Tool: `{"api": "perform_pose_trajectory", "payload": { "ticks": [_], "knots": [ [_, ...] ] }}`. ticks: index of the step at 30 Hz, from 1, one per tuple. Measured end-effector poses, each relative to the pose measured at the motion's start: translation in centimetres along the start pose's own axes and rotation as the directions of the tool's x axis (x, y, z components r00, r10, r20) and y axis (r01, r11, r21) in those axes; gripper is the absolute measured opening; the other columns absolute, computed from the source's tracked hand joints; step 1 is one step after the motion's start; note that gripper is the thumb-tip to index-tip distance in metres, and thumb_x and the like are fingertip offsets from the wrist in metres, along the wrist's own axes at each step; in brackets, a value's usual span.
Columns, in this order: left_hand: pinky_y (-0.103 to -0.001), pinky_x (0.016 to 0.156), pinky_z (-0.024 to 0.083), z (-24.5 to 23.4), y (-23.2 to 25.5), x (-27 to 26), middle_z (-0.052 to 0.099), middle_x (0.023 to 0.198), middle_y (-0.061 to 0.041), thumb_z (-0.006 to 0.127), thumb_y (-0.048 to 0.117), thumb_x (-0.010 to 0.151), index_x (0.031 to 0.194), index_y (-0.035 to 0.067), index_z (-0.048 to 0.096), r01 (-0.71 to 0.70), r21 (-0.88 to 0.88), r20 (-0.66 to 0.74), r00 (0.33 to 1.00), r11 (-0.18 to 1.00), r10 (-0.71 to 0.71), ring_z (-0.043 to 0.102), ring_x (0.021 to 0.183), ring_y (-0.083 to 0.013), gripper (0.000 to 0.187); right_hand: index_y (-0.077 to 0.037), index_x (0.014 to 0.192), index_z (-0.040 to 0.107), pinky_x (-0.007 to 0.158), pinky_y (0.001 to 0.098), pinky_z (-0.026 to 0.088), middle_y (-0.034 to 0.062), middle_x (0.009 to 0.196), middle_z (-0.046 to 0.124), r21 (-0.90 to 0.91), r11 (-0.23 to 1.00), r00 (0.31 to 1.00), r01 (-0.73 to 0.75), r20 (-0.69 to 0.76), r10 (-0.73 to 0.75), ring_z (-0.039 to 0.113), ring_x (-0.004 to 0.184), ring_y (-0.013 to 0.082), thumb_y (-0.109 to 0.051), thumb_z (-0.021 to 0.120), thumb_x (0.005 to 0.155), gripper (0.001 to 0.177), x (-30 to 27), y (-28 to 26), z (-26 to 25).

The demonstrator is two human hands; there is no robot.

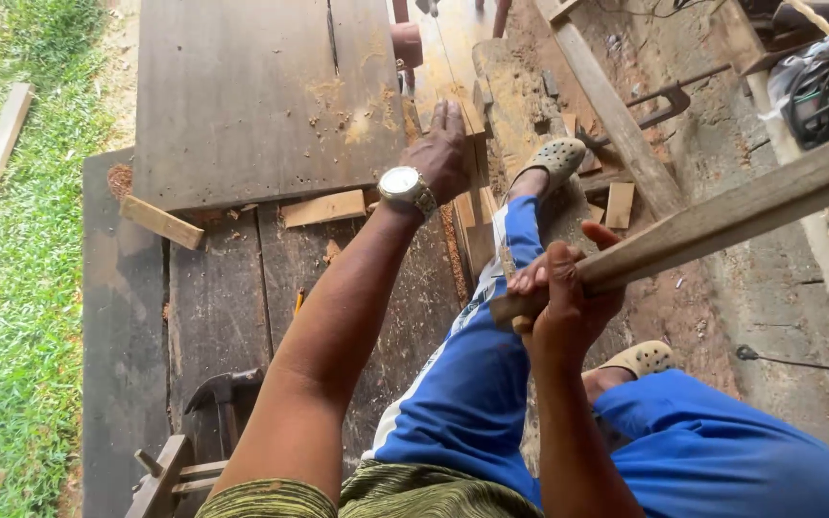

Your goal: Use a manual frame saw to cut a piece of wood.

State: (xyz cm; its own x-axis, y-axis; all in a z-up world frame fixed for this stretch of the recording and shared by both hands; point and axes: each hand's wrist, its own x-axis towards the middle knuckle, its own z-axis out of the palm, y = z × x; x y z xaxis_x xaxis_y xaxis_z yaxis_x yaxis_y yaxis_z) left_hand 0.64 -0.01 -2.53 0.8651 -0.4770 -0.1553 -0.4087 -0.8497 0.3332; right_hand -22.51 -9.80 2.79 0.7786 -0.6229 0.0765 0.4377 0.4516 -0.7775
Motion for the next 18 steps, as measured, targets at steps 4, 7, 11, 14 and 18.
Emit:
{"api": "perform_pose_trajectory", "payload": {
  "ticks": [4,7,11,14,18],
  "knots": [
    [-0.044,0.105,0.052,-0.1,0.0,0.2,0.007,0.166,-0.028,0.053,0.001,0.08,0.158,-0.007,0.007,-0.023,-0.011,-0.059,0.998,1.0,0.022,0.056,0.13,-0.0414,0.091,-0.008,0.142,0.046,0.068,0.0407,0.056,0.0043,0.077,0.052,0.039,0.999,0.994,-0.009,0.108,0.004,0.058,0.068,0.0182,-0.008,0.069,0.101,0.046,0.8,-0.5,-0.1],
    [-0.046,0.109,0.051,-3.2,1.7,-1.3,0.002,0.172,-0.019,0.049,-0.002,0.083,0.162,0.0,0.003,0.106,-0.047,0.121,0.988,0.993,-0.099,0.06,0.127,-0.039,0.091,-0.01,0.137,0.048,0.07,0.04,0.055,0.0042,0.078,0.052,0.155,0.98,0.972,-0.121,0.218,0.086,0.058,0.071,0.019,-0.01,0.069,0.102,0.041,1.2,-0.4,-1.0],
    [-0.048,0.111,0.047,-3.0,1.6,-0.9,0.003,0.17,-0.021,0.055,0.001,0.081,0.16,-0.001,0.002,0.085,0.013,0.135,0.987,0.996,-0.086,0.054,0.132,-0.0394,0.094,-0.011,0.113,0.052,0.068,0.0388,0.05,0.0029,0.078,0.048,0.226,0.941,0.928,-0.251,0.333,0.168,0.052,0.068,0.0186,-0.018,0.066,0.107,0.016,1.0,-1.3,-1.7],
    [-0.043,0.107,0.052,-2.5,1.3,-0.8,0.003,0.169,-0.023,0.051,-0.002,0.081,0.16,-0.002,0.002,0.08,0.021,0.127,0.988,0.997,-0.082,0.054,0.133,-0.039,0.092,-0.011,0.1,0.051,0.07,0.0387,0.049,0.0024,0.075,0.045,0.237,0.93,0.921,-0.28,0.338,0.191,0.05,0.067,0.0184,-0.023,0.064,0.107,0.019,-0.4,-2.3,-2.7],
    [-0.043,0.105,0.053,1.3,-1.0,1.3,0.009,0.166,-0.032,0.05,0.0,0.089,0.16,-0.007,0.007,0.012,0.035,0.001,1.0,0.999,-0.012,0.053,0.133,-0.0424,0.084,-0.012,0.088,0.046,0.062,0.0366,0.044,0.0013,0.067,0.04,0.263,0.935,0.951,-0.24,0.259,0.171,0.045,0.06,0.0167,-0.018,0.061,0.108,0.026,-5.0,-4.5,-4.5]
  ]
}}
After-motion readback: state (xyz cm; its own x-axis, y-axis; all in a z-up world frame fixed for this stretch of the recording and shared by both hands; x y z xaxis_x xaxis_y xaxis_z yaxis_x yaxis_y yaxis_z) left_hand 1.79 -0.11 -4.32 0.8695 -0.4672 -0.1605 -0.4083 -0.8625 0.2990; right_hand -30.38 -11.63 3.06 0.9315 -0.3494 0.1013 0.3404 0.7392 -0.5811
